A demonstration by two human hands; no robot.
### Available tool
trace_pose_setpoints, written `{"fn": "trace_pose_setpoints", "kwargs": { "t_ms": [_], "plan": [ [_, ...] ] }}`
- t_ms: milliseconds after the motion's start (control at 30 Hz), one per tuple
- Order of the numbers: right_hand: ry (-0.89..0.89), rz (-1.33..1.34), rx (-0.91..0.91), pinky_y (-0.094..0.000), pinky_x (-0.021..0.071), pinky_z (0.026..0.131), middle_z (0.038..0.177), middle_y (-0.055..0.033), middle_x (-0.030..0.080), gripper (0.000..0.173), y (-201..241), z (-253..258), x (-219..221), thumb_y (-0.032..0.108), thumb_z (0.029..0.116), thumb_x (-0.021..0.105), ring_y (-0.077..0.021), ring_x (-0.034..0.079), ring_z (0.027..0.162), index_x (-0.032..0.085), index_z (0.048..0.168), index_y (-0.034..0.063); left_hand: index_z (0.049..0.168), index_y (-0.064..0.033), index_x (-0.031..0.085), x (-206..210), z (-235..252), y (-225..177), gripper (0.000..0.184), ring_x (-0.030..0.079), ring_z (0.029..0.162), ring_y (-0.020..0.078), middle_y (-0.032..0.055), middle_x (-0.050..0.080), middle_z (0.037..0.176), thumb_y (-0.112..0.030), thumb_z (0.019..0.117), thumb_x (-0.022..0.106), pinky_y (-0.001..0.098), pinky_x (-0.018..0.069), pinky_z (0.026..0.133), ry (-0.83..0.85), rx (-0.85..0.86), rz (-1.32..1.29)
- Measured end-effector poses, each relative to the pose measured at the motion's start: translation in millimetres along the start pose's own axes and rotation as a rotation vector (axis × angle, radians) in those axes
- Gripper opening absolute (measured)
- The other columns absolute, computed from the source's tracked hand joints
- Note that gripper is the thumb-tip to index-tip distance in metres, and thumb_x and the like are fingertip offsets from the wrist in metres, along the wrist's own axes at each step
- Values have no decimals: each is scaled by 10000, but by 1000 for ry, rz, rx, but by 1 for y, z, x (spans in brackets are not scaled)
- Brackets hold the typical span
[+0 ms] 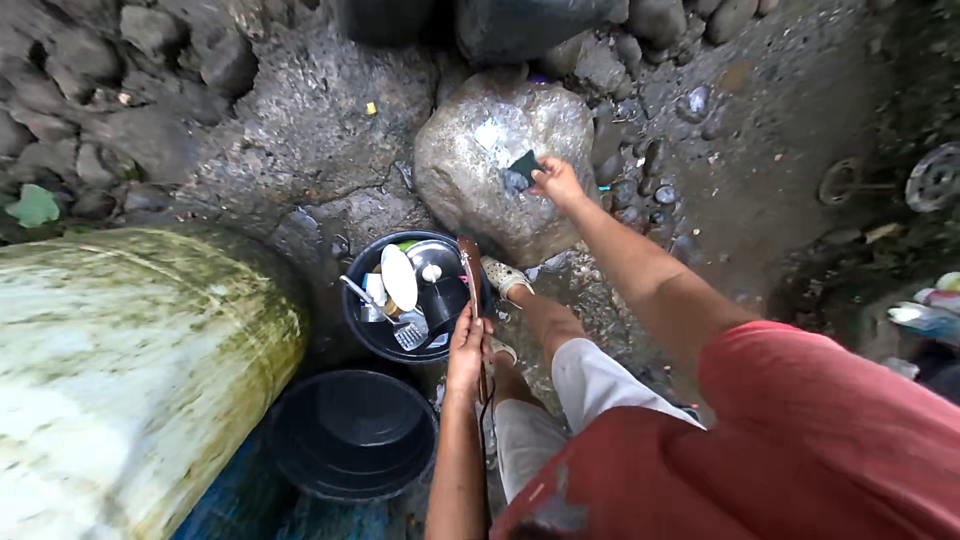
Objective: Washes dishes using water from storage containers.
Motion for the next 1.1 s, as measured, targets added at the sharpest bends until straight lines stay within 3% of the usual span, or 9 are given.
{"fn": "trace_pose_setpoints", "kwargs": {
  "t_ms": [233, 433, 533, 667, 733, 933, 1000, 1033, 1100],
  "plan": [
    [-47, -99, 4, -434, 579, 910, 1246, -220, 657, 326, -9, -14, -6, 63, 1025, 558, -269, 689, 1036, 576, 1336, -33, 1560, -51, 329, 23, 25, -15, 481, 441, 508, 79, 60, 603, 876, -132, 1092, 407, 223, 393, 444, -16, 21, 119],
    [-89, 163, 40, -438, 626, 828, 1174, -220, 664, 298, -20, -58, 23, 64, 1035, 546, -277, 716, 926, 569, 1307, -55, 1523, -116, 364, 64, 138, -8, 675, 608, 787, 173, 114, 643, 1224, -376, 989, 684, 353, 528, 646, -218, 77, 245],
    [-73, 261, 17, -446, 614, 867, 1121, -201, 680, 248, -32, -83, 31, 37, 1033, 542, -267, 710, 945, 579, 1259, -58, 1509, -74, 381, 82, 196, -8, 722, 615, 789, 216, 177, 639, 1153, -364, 952, 738, 388, 540, 681, -299, 110, 223],
    [-243, 401, -9, -448, 618, 853, 1113, -174, 654, 222, -44, -98, -8, 53, 1056, 506, -249, 707, 918, 546, 1257, -34, 1445, -24, 480, 86, 239, -6, 521, 669, 973, 297, 222, 659, 1192, -240, 1006, 663, 483, 557, 863, -363, 151, 334],
    [-301, 411, 12, -452, 608, 875, 1160, -165, 646, 258, -49, -105, -35, 110, 1073, 509, -247, 705, 943, 538, 1305, 3, 1377, -13, 516, 75, 259, -5, 454, 658, 953, 322, 228, 653, 1151, -249, 1011, 647, 507, 548, 836, -431, 114, 377],
    [-302, 533, 89, -495, 631, 833, 1097, -181, 668, 218, -86, -118, -77, 75, 1029, 582, -300, 725, 890, 555, 1230, -7, 1424, -43, 556, 69, 273, -7, 590, 608, 1197, 379, 252, 628, 1295, -348, 953, 739, 553, 468, 1049, -363, 113, 616],
    [-251, 580, 83, -533, 622, 845, 1106, -168, 655, 208, -81, -128, -75, 64, 1012, 605, -320, 715, 920, 538, 1204, 23, 1405, -82, 573, 64, 244, -2, 451, 641, 972, 316, 206, 658, 1157, -376, 1064, 541, 503, 532, 859, -358, 76, 577],
    [-221, 574, 57, -548, 616, 861, 1100, -157, 642, 188, -72, -134, -71, 39, 1000, 608, -319, 705, 940, 531, 1171, 33, 1387, -123, 555, 64, 223, -1, 431, 577, 741, 223, 131, 635, 994, -421, 1098, 438, 408, 511, 662, -315, 46, 502],
    [-174, 450, -46, -528, 610, 881, 1049, -130, 616, 188, -41, -153, -55, -10, 963, 608, -276, 685, 939, 524, 1125, 36, 1401, -170, 533, 71, 172, -7, 395, 442, 520, 88, 11, 565, 814, -394, 1122, 365, 237, 405, 469, -155, -6, 243]
  ]
}}
Point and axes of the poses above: each hand's wrist, its own z-axis towards the middle knuckle, its own x-axis out of the palm, y = z × x, the point moved 7 cm from there along z, towards the middle knuckle
